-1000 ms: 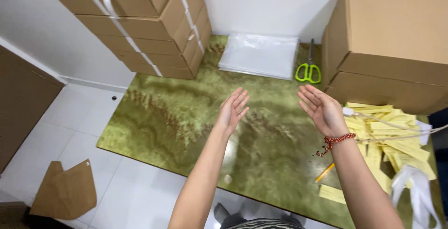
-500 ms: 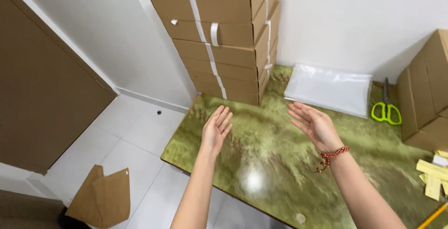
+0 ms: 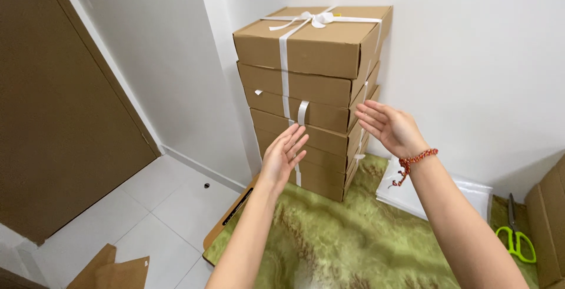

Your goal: The person unties a white ribbon on a cardboard box, opens it, and removes a black garment wrapped in plastic. They unfold the garment, place it on a green hanger, and hang it on a clothes rack. The person then folds the plastic wrap and places it back into the empty box.

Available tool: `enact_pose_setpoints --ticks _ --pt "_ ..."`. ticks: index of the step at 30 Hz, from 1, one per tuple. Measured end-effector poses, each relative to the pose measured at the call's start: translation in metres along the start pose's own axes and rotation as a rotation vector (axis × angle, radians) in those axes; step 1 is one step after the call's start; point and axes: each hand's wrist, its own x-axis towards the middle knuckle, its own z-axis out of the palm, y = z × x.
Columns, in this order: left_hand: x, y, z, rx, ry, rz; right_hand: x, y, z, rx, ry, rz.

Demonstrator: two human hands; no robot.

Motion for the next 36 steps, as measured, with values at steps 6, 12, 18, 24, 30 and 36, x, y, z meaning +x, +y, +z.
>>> enact_pose_setpoints --ticks 6,12,18,24,30,36 --pt "0.034 0.014 0.036 0.05 -0.089 -0.004 0.078 -0.019 0.007 0.085 -0.014 0.032" --pt "0.058 0.011 0.04 0.072 -0.094 0.009 0.127 -0.032 0.017 -0.273 0.125 -0.027" --pt "0.051 0.03 0.032 0.066 -0.042 -0.019 0.112 -0.073 0.04 -0.214 0.166 0.001" --pt "0.048 0.022 0.022 0.019 -0.025 -0.061 0.158 -0.067 0.036 -0.154 0.202 0.016" --pt "0.039 0.021 0.021 0.016 0.006 -0.078 0.163 -0.067 0.01 -0.131 0.201 0.059" --pt "0.066 0.003 0.0 -0.023 0.074 -0.002 0.061 -0.098 -0.004 -0.16 0.255 0.178"
